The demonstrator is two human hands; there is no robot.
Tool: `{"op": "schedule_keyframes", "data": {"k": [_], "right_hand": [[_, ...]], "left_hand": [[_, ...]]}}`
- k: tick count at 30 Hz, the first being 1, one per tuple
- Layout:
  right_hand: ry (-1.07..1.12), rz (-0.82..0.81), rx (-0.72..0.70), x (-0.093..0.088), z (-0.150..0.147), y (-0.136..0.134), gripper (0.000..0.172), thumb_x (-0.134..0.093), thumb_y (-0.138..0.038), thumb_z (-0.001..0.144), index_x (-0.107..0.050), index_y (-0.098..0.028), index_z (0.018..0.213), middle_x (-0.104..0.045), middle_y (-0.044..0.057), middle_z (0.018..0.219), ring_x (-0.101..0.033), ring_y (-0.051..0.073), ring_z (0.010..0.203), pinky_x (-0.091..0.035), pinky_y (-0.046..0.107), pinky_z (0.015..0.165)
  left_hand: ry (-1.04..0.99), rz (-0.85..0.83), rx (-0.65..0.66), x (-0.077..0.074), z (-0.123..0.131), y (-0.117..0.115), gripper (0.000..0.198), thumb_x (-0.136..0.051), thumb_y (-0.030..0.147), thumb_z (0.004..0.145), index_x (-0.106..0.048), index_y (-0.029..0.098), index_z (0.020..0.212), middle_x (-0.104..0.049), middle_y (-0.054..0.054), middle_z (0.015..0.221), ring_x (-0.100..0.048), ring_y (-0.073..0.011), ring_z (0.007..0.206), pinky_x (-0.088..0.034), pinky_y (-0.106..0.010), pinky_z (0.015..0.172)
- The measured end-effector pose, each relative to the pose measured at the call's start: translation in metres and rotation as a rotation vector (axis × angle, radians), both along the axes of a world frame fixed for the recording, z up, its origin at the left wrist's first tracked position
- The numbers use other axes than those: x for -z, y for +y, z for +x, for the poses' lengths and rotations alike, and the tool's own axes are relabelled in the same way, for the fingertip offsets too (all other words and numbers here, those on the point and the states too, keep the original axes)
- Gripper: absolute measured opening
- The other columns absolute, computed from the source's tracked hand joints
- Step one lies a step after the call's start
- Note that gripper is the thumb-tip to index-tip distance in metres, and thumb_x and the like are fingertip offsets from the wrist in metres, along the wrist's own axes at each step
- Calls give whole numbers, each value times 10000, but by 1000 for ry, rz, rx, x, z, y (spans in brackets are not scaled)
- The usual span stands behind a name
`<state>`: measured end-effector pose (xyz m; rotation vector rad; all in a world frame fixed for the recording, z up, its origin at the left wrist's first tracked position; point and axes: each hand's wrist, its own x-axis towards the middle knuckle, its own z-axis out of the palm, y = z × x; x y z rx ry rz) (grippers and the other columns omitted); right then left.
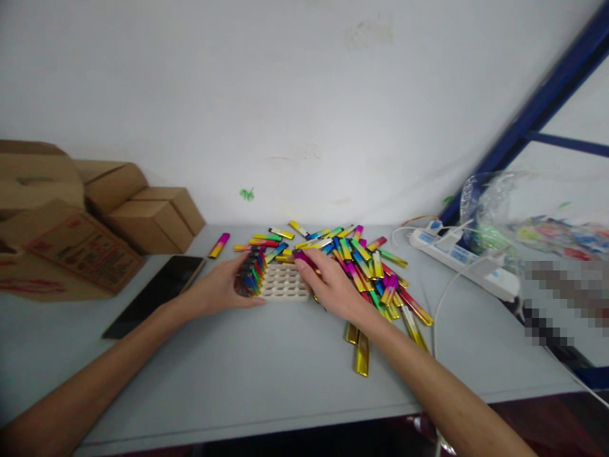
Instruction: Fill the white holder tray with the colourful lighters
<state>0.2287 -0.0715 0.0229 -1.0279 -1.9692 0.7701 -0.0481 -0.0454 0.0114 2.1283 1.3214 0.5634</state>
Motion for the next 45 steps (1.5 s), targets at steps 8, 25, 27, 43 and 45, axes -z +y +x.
{"op": "schedule_keyframes", "data": {"k": [8, 25, 27, 43, 45], "right_hand": [[-199, 149, -114, -16, -12, 12, 448, -484, -490, 1113, -558, -211, 772, -546, -1, 752, -519, 154, 708, -433, 285, 678], [-308, 194, -69, 5, -35, 58, 328, -641, -378, 1048, -598, -198, 777, -680, 6, 694, -581, 156, 620, -376, 262, 617], [-372, 227, -81, 5, -38, 61, 265, -674, -331, 1032, -641, -188, 812, -694, 20, 748, -599, 167, 687, -386, 266, 656], [-554, 152, -119, -22, 59, -1, 206, -621, -260, 1051, -737, -228, 1218, -755, 103, 1230, -724, 249, 1132, -583, 392, 984], [-583, 146, -135, -20, 77, -19, 276, -556, -183, 1055, -724, -243, 1266, -738, 103, 1243, -722, 245, 1141, -597, 399, 984]], "left_hand": [[21, 8, 34, 3, -2, 0, 963, -866, 556, 689, -494, 125, 1465, -768, -88, 1019, -710, -272, 828, -545, -336, 704], [-31, -18, 79, 12, -4, 4, 936, -883, 494, 709, -455, 133, 1458, -717, -9, 846, -690, -237, 721, -502, -312, 658], [-21, -19, 74, 11, -4, 5, 934, -886, 505, 701, -464, 124, 1441, -720, -15, 850, -691, -243, 734, -504, -318, 670], [47, 2, 43, 5, -3, 5, 1004, -874, 583, 678, -509, 69, 1459, -750, -54, 869, -708, -279, 801, -527, -332, 714], [59, 22, 44, 5, -3, 5, 961, -871, 598, 675, -549, 83, 1420, -752, -55, 869, -704, -280, 795, -525, -340, 724]]}}
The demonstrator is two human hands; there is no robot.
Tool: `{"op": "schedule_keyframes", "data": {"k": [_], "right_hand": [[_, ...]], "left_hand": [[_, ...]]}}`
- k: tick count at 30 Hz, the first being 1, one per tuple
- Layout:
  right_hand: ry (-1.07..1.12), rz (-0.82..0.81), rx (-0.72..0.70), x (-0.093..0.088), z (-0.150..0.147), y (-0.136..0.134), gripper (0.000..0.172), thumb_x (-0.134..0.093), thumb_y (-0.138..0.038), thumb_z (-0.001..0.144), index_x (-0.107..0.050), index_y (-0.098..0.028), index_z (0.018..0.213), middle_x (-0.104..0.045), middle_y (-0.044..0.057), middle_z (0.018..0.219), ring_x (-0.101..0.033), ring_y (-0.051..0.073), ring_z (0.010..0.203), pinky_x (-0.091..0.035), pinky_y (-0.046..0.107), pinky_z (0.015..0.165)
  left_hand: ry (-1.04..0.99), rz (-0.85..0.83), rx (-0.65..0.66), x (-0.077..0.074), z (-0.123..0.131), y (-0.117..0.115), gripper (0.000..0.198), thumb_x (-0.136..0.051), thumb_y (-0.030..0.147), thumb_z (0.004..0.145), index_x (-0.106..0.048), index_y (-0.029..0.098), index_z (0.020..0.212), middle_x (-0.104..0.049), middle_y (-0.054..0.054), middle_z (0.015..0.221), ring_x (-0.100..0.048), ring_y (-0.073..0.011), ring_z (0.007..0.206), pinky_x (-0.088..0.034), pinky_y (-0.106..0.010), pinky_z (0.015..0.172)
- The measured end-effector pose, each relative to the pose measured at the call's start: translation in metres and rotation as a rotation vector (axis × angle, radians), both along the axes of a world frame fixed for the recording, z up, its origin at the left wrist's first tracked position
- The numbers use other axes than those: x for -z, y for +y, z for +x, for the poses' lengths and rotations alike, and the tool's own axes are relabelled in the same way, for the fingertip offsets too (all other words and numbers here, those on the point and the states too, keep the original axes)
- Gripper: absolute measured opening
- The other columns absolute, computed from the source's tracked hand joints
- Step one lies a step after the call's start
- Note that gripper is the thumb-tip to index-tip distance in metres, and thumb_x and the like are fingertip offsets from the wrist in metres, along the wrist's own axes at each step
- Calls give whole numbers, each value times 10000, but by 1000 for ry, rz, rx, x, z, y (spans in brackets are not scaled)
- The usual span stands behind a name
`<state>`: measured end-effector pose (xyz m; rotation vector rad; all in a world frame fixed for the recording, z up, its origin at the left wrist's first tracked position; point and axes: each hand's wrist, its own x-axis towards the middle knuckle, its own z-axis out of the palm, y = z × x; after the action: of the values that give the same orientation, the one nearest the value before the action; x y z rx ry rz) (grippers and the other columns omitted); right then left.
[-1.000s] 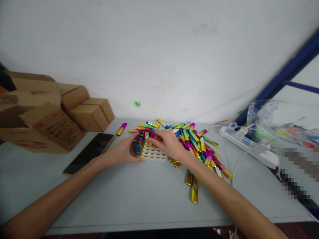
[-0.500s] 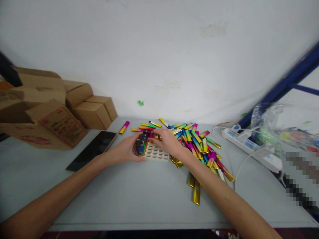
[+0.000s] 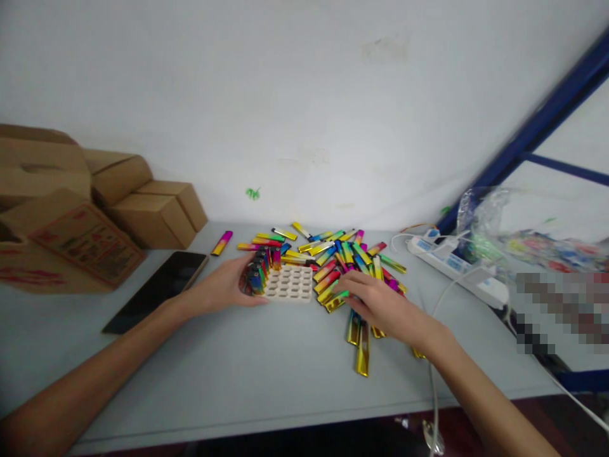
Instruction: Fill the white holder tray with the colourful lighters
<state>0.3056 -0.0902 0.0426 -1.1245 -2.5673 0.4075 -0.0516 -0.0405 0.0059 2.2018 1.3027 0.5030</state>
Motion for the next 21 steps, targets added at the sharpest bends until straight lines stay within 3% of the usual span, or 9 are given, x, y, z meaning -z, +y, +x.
{"op": "schedule_keyframes", "data": {"k": [3, 7, 10, 13, 16, 21], "right_hand": [[-95, -39, -47, 5, 17, -21, 372, -500, -104, 1039, -726, -262, 1288, -697, 102, 1357, -692, 249, 1245, -576, 413, 1058], [-241, -88, -96, 6, 21, -32, 403, -532, -41, 983, -743, -258, 1249, -682, 84, 1411, -654, 260, 1323, -519, 437, 1148], [-308, -64, -117, 3, 13, -29, 403, -630, -26, 923, -736, -238, 1248, -710, 88, 1341, -650, 278, 1309, -491, 453, 1174], [-332, 7, -163, -1, 2, -23, 267, -656, -66, 954, -742, -213, 1160, -747, 98, 1186, -665, 295, 1237, -502, 488, 1146], [-286, 34, -181, -5, -5, -17, 153, -640, -147, 1010, -733, -204, 1117, -740, 106, 1124, -684, 302, 1158, -540, 497, 1076], [36, 19, -103, -4, -10, -3, 193, -520, -202, 1090, -705, -219, 1146, -699, 96, 1138, -703, 224, 1056, -584, 357, 934]], "left_hand": [[18, 8, -3, 0, 0, 1, 918, -864, 619, 670, -590, 87, 1366, -749, -60, 867, -692, -274, 767, -519, -341, 704], [5, -21, -14, 0, 0, 1, 1010, -860, 637, 659, -539, 72, 1433, -756, -70, 874, -692, -282, 758, -525, -350, 676], [-18, -32, -2, 0, 0, 1, 1040, -832, 688, 673, -526, 58, 1442, -768, -102, 913, -695, -302, 767, -533, -375, 663], [-27, -27, -4, 1, -1, 1, 1012, -839, 692, 665, -558, 66, 1410, -770, -112, 916, -707, -319, 785, -545, -390, 677], [-31, -8, -11, 2, -2, 2, 1021, -866, 667, 653, -554, 82, 1428, -770, -103, 910, -713, -318, 792, -556, -389, 693], [-40, 22, -18, 3, -2, 2, 962, -896, 591, 655, -561, 114, 1420, -768, -72, 906, -704, -279, 772, -544, -349, 676]]}}
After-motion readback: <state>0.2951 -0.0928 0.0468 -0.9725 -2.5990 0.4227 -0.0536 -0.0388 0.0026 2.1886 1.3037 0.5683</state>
